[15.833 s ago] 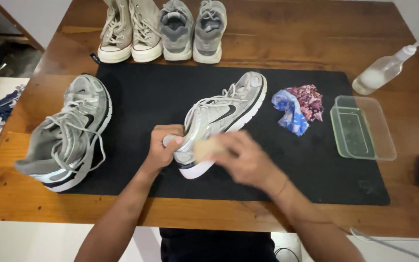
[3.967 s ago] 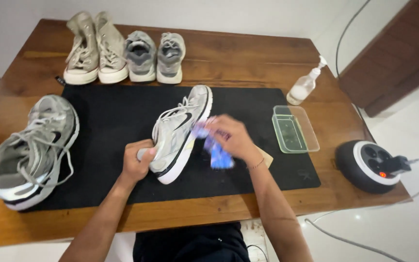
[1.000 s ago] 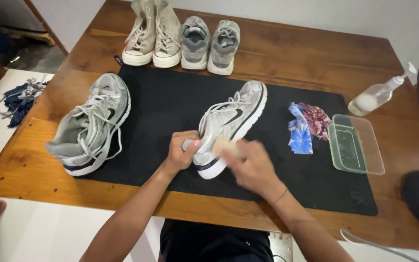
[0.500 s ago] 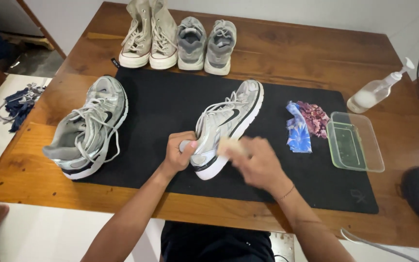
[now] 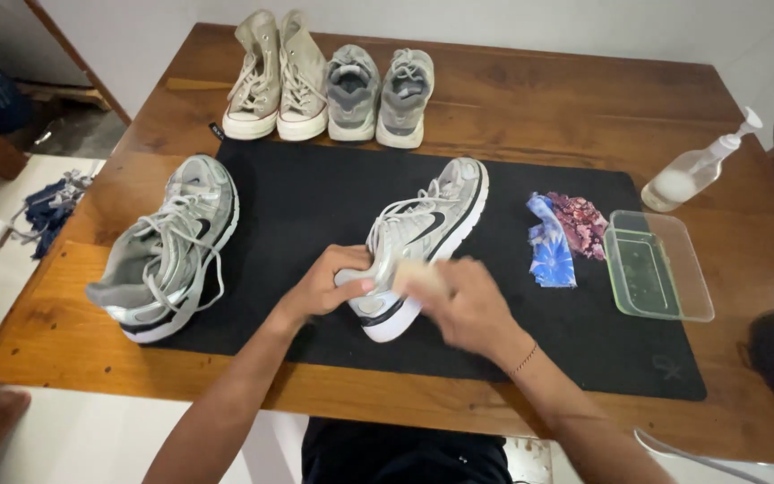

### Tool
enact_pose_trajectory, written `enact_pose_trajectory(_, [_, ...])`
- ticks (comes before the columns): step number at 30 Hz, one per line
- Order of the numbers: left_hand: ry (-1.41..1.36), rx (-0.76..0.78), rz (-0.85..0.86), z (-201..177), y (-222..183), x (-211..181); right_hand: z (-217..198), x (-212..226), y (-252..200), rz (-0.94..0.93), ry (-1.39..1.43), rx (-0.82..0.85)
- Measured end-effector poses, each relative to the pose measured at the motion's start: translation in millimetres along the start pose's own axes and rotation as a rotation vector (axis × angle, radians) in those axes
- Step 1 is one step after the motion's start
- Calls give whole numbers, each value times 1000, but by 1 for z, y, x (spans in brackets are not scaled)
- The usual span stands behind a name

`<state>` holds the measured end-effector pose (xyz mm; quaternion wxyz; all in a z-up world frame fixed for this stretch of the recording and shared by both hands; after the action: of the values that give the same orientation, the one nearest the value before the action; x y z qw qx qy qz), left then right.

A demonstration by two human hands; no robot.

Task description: Final wiping and polishing of a sneaker's midsole using a cleaning block and a cloth on a workbench.

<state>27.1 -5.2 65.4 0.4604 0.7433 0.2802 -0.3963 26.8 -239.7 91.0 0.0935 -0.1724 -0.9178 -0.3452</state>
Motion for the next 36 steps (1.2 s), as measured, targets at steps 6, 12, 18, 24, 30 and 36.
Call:
enact_pose_trajectory(6, [-33, 258, -407, -10, 22, 17, -26, 5, 23, 165, 305, 56])
enact_pose_trajectory(12, [-96, 122, -404, -11, 31, 20, 20, 16, -21, -500, -239, -148])
enact_pose_trajectory(18, [-225, 76, -296, -16, 20, 27, 18, 10, -16, -445, -235, -175])
enact_pose_trajectory(24, [-201, 45, -140, -9, 27, 4, 19, -1, -14, -360, -373, -182])
enact_pose_trajectory(30, [-158, -14, -69, -9, 20, 20, 10, -1, 1, -381, -319, -245])
enact_pose_trajectory(36, [-157, -13, -61, -6, 23, 10, -14, 21, 19, 270, 345, 35])
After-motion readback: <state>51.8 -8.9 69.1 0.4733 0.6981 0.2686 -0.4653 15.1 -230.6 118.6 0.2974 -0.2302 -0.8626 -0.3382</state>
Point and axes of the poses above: each hand's wrist, its own y-axis towards the middle knuckle, its own z-axis out of the palm, x = y × z, the point moved 3 cm from there along y, towards the middle knuckle, and after that the axes turned 13 degrees about -z, right-handed, at the moved point
